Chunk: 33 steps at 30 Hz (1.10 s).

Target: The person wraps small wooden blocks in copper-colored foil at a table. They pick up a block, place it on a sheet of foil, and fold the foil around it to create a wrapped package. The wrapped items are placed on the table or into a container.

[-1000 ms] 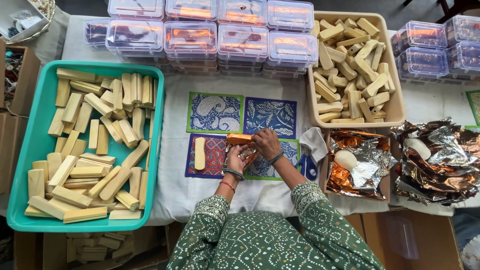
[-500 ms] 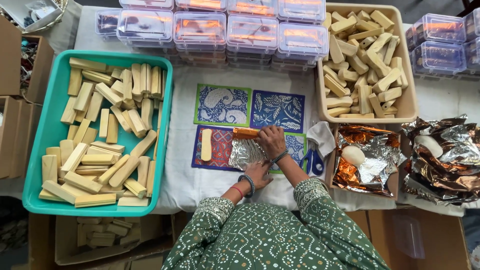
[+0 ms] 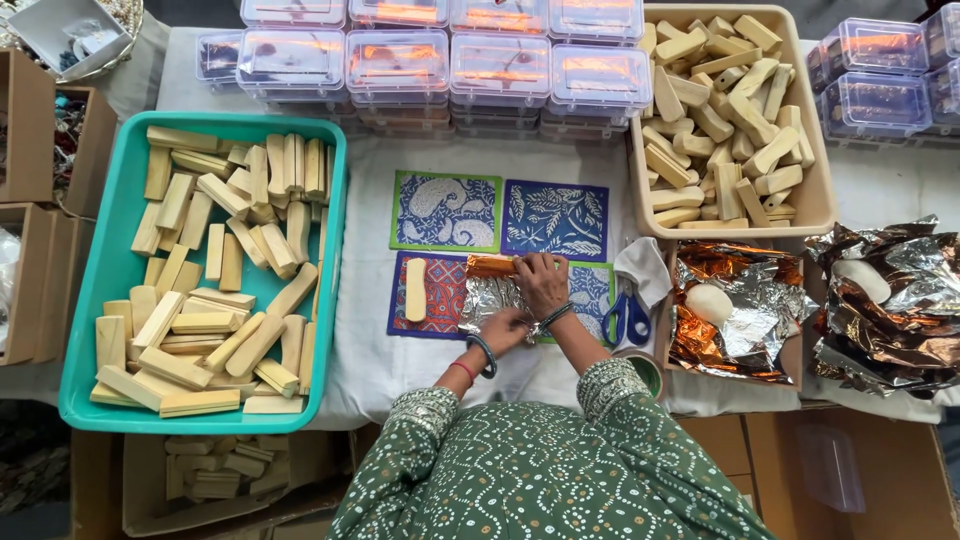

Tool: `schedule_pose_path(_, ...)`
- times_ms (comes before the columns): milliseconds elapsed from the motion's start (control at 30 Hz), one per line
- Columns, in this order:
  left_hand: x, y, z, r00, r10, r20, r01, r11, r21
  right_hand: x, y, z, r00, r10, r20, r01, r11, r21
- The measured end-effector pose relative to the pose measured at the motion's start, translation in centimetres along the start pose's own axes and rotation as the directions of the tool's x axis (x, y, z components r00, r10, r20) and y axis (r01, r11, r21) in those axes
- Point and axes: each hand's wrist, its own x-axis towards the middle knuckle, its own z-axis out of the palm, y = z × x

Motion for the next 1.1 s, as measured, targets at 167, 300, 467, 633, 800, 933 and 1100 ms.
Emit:
schedule_pose_path(167,3.0,-4.0,-3.2,0.909,-0.386,-0.159,0.252,0.811,-0.527,-0.1,-0.3,-0.4,1.0,0.013,-0.005,-0.013,1.0,0.012)
schedule_pose_path(300,5.9,-8.9,-3.5,0.893,-0.45,-0.026,-0.013,0.032,-0.999,-0.3,-0.3,-0.1,1.0,0.022,-0.004,-0.022,1.0,0.005)
schedule_pose_path(467,7.9,-10.9,-3.9,0.841,-0.535,0.082,-0.117,-0.328,-0.937,0.0,-0.4,-0.5,0.999,0.026,0.019,-0.026,1.0,-0.014)
schedule_pose_path(633,5.4,-5.5,-9.4,0.655,-0.7,-0.284,-0.337,0.066,-0.939,0.1,-0.5,-0.8,0.999,0.012,0.032,-0.012,1.0,-0.002)
schedule_pose_path(800,2.4,0.5,-12.1,0.682,-0.098,-0.724,0.051,0.995,-0.086,0.2,-0.6,-0.9,1.0,0.0,0.01,0.0,1.0,-0.014)
schedule_pose_path(933,1.8,9.0,-14.5,0.897,0.338,-0.284,-0.095,0.776,0.624,0.0,-0.5,-0.3,1.0,-0.008,-0.015,0.007,0.999,-0.037)
schedule_pose_path(1100,4.7,5.5,-13.6,0.949,0.309,-0.064,-0.117,0.533,0.838,-0.2,0.5,-0.4,1.0,0.011,0.02,-0.011,1.0,-0.003)
